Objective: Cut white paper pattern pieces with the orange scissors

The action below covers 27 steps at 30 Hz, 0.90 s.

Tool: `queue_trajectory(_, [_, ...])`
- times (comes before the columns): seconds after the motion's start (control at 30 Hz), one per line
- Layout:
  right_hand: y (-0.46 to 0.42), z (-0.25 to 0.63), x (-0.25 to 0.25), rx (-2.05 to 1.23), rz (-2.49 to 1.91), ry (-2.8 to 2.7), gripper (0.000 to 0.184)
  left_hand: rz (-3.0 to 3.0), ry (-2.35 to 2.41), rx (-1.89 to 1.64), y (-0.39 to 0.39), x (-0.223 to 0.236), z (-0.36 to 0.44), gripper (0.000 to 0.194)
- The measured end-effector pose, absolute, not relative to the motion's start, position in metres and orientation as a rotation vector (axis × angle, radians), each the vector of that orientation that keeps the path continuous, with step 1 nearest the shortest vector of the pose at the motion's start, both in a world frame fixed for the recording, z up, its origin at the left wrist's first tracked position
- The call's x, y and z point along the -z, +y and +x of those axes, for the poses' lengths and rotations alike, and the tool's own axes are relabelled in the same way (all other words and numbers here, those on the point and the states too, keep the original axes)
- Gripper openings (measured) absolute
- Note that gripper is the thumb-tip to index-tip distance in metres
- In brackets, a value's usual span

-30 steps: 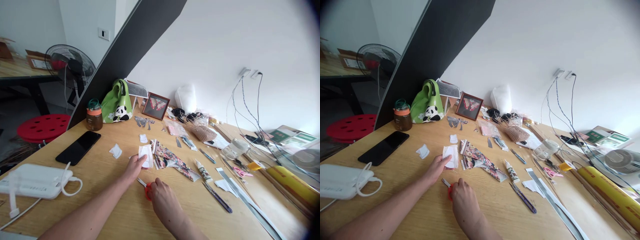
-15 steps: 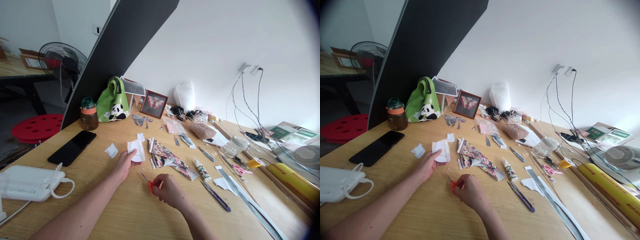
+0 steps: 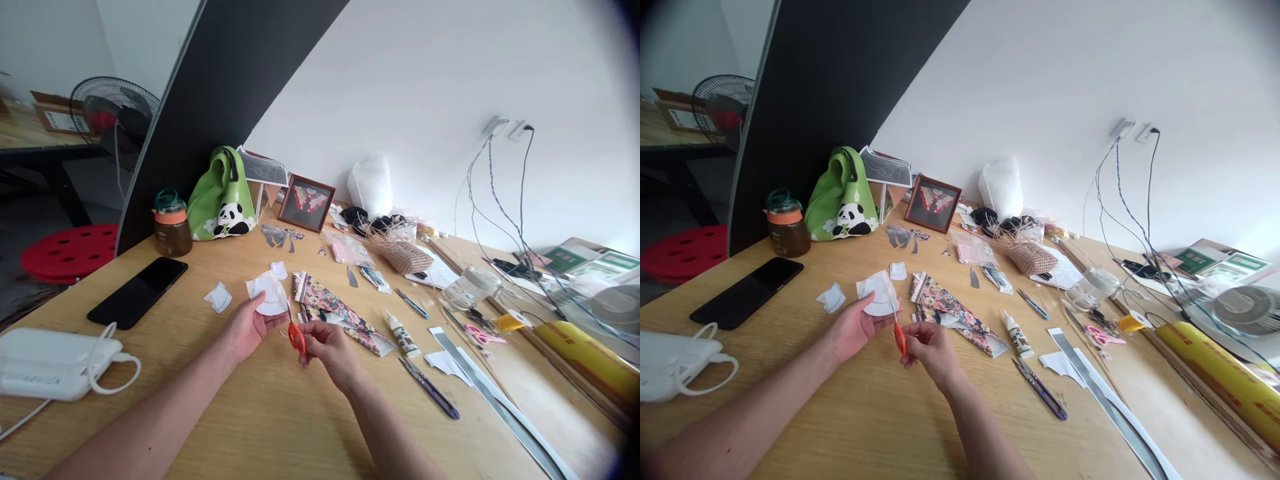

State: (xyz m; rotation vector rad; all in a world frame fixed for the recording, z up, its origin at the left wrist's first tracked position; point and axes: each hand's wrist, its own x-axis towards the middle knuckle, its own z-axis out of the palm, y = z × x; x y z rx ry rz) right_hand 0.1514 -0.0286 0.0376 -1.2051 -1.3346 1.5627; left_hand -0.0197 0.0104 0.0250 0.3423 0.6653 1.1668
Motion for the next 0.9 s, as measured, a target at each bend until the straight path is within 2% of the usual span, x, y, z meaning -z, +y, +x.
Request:
queue_trajectory(0.07, [-0.027, 0.138, -0.039, -1.392, -1.250, -1.468, 0.014, 0.307, 0.651, -1.143, 0.008, -0.029, -0.019, 0.027])
queue_trajectory(0.2, [-0.035, 0.106, -0.032, -0.854, -1.237, -1.794, 0.011, 0.227, 0.623, -0.978, 0.004, -0.032, -0.018, 0.039])
queue_trajectory(0.37, [-0.049, 0.089, -0.023, -0.586, -1.250, -1.936, 0.015, 0.206, 0.562, -1.027, 0.001, -0.030, -0.015, 0.040])
queue_trajectory(0.57, [-0.052, 0.093, -0.028, -0.685, -1.241, -1.888, 0.011, 0.203, 0.561, -0.906, 0.000, -0.032, -0.017, 0.046])
queue_trajectory(0.67, [-0.050, 0.103, -0.036, -0.828, -1.164, -1.793, 0.011, 0.192, 0.572, -0.968, 0.002, -0.035, -0.019, 0.039])
queue_trajectory(0.8, [-0.043, 0.126, -0.042, -1.168, -1.188, -1.525, 0.025, 0.222, 0.634, -1.213, 0.008, -0.038, -0.023, 0.023])
queue_trajectory(0.9, [-0.035, 0.142, -0.038, -1.316, -1.193, -1.385, 0.035, 0.266, 0.671, -1.250, 0.012, -0.034, -0.026, 0.020])
